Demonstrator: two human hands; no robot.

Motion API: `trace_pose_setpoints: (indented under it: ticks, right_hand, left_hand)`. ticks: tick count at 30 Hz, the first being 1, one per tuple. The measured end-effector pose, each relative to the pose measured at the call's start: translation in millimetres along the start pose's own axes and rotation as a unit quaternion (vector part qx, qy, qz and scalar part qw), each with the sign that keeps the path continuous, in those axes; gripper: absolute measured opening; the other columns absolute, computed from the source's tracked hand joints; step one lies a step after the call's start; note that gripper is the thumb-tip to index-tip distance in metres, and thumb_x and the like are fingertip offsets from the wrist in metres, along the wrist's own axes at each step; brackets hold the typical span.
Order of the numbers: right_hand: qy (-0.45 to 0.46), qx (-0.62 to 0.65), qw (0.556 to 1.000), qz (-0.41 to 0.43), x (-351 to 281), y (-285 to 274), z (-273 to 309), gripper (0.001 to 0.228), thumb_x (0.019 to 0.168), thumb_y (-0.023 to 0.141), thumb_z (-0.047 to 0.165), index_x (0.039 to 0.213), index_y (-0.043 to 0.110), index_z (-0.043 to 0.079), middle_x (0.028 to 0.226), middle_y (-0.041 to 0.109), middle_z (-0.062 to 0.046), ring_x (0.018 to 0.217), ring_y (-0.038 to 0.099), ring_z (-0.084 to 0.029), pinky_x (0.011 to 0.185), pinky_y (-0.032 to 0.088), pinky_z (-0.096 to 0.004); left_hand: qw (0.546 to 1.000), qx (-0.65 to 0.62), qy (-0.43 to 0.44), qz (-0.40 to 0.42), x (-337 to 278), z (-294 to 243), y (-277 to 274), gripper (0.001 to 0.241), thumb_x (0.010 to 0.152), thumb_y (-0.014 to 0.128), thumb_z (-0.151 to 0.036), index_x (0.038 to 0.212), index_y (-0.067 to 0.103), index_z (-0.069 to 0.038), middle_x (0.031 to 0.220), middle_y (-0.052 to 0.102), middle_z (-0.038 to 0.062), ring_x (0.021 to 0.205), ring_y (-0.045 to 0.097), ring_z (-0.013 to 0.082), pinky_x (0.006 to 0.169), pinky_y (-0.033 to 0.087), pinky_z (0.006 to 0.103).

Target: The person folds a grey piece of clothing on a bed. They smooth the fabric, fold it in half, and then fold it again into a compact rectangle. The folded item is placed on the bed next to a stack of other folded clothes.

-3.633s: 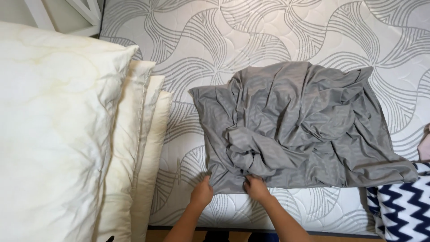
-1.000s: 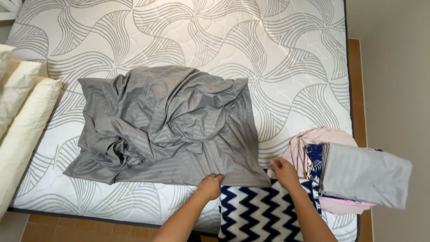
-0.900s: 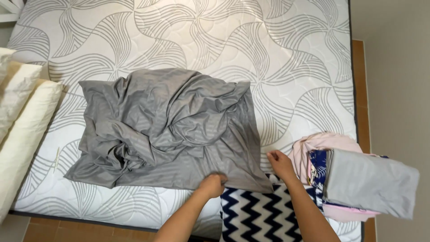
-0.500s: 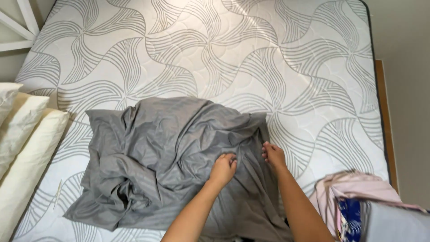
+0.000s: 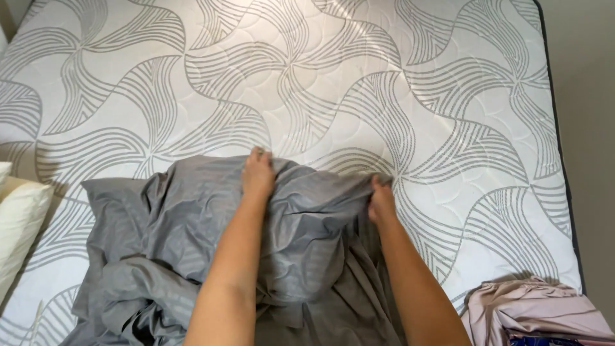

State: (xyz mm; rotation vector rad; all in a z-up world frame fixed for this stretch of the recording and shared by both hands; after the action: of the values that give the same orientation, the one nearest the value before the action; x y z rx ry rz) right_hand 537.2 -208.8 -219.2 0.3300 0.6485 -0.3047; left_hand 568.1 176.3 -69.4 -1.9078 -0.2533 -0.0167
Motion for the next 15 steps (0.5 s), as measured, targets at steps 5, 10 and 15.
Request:
trace_pose_setpoints:
  ticks: [5,10,15]
  right_hand:
    - [-0.110,0.199,0.969,-0.101,-25,-42,78,0.036,0.104,0.047,0.032,0.135,0.044,0.013,0.120,0.062,-0.009,0.105,0.063,-0.023,0.093,0.058,-0.040]
    - [-0.222,0.096,0.966,-0.087,-5,-64,99,0.034,0.116,0.051,0.031,0.129,0.052,0.000,0.122,0.064,-0.013,0.105,0.059,-0.020,0.096,0.055,-0.036]
    - [-0.197,-0.031,0.978,-0.062,-55,-29,129,0.048,0.107,0.055,0.033,0.151,0.043,0.017,0.132,0.062,-0.005,0.110,0.059,-0.011,0.096,0.049,-0.028]
  left_hand:
    - [0.979,-0.037,-0.049,0.193,-3,40,48,0.049,0.093,0.053,-0.017,0.141,0.057,-0.022,0.147,0.049,0.016,0.117,0.056,0.0431,0.093,0.048,0.0540]
    - [0.966,-0.031,-0.152,0.209,11,47,44,0.029,0.104,0.053,-0.022,0.125,0.072,-0.019,0.138,0.068,0.015,0.126,0.064,0.0369,0.107,0.050,0.0478]
    - [0.972,-0.195,-0.010,-0.130,12,43,-3,0.038,0.081,0.060,0.000,0.118,0.067,-0.006,0.137,0.048,0.037,0.122,0.052,0.0532,0.102,0.045,0.0532]
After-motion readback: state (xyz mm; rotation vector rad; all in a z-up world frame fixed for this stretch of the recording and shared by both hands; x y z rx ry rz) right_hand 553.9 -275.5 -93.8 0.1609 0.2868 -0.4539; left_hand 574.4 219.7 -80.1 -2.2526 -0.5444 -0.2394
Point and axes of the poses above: each hand's wrist, its own x-axis towards the middle knuckle, its own y-axis out of the palm, z = x × y, the point moved 8 cm from there along x, towards the middle knuckle
